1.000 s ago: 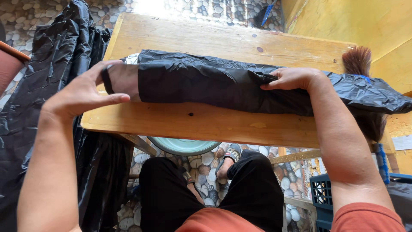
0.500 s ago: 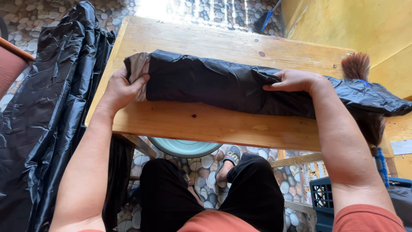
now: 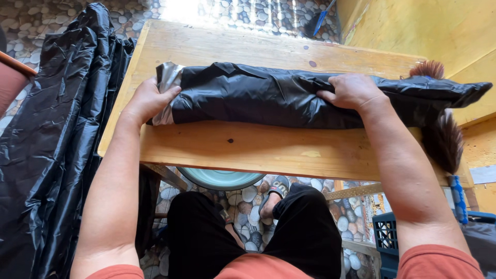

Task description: The person cleans a small black package on a wooden table using a feather duster, then places it in a blue crate. They then retrieve a larger black package, clean it with the duster, and fold it on the table.

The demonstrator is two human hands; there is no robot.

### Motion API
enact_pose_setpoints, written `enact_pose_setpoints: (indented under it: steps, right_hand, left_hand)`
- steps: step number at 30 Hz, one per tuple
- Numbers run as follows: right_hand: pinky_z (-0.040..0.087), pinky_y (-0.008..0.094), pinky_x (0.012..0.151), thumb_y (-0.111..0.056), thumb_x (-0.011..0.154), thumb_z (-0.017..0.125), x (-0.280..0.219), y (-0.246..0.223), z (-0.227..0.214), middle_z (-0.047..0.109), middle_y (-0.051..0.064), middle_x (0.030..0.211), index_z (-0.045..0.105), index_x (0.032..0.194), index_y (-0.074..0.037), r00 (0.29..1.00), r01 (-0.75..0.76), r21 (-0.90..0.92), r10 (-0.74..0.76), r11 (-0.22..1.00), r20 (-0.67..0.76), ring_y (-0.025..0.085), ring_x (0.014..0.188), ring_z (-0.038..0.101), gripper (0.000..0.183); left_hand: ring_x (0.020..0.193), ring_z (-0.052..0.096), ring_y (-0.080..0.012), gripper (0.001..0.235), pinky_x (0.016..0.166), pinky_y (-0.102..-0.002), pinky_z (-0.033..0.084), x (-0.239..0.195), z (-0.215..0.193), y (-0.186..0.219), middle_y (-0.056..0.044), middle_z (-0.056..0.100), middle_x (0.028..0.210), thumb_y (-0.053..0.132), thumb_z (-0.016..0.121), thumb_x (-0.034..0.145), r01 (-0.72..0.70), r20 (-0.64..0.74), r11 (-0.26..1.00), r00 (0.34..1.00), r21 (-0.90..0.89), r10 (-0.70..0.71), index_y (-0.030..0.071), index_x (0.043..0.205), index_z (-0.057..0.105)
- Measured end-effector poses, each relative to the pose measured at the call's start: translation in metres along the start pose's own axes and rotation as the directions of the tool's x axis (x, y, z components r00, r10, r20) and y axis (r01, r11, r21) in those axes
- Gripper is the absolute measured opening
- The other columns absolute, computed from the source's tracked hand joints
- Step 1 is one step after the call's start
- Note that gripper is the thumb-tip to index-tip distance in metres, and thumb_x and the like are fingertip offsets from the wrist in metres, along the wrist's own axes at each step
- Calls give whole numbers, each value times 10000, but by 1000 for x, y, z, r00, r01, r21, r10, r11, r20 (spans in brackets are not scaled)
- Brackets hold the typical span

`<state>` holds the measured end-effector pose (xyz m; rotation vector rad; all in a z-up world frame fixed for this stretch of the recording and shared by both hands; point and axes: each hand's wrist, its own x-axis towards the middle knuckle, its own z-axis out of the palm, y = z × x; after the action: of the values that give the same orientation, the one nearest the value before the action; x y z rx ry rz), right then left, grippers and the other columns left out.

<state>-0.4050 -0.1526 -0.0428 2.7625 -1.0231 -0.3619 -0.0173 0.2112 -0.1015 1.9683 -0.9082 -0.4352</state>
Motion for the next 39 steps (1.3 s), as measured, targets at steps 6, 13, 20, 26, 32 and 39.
enact_pose_setpoints:
  steps: [6,13,20,26,32,39]
  right_hand:
    - [513,544,987,-612,1014,429,9,8,23,702,130,1240,681,1216,-148,994,99,159,-90,982,-63,387,1183,658,565]
    - [495,479,902,-643,1032,446,5,-12,6,755,146,1045,678,980,-87,993,105,25,-103,994,-60,390,1031,694,605]
    - [527,479,908,-629,965,484,23,3,38,751,98,993,712,983,-149,968,157,-32,-161,987,-192,350,1032,727,532]
    - [549,494,880,-660,986,463,22,11,39,747,142,913,708,926,-135,980,88,46,-79,995,-184,389,980,727,582]
    - [562,489,848,-725,981,467,35,20,50,733,132,892,704,913,-169,971,60,162,-20,985,-240,387,959,720,608]
    - [433,514,1087,-705,957,586,46,17,71,595,75,1363,628,1002,-140,941,126,313,-14,941,-337,340,1312,532,569]
  left_hand:
    - [1167,642,-438,629,981,-542,505,2,-6,12,-255,717,1146,536,764,913,104,-13,961,995,255,-104,4,1235,668]
    - [1473,332,-486,556,1214,-663,77,13,21,36,-313,481,1476,187,742,864,-15,-347,625,821,781,453,-45,1317,515]
    - [1354,516,-437,564,1171,-576,262,-18,140,151,-297,651,1299,434,702,952,-725,-48,458,510,515,859,-30,1272,713]
    - [1311,571,-393,888,1076,-555,350,25,186,156,-259,623,1358,773,339,962,-496,268,587,860,640,435,80,1473,555]
    - [1189,607,-351,782,960,-480,427,55,206,122,-172,670,1229,734,315,992,-503,262,560,851,659,456,130,1341,668]
    - [1229,491,-327,805,1044,-497,339,67,211,112,-124,553,1202,796,281,968,-485,284,559,867,672,410,168,1312,647]
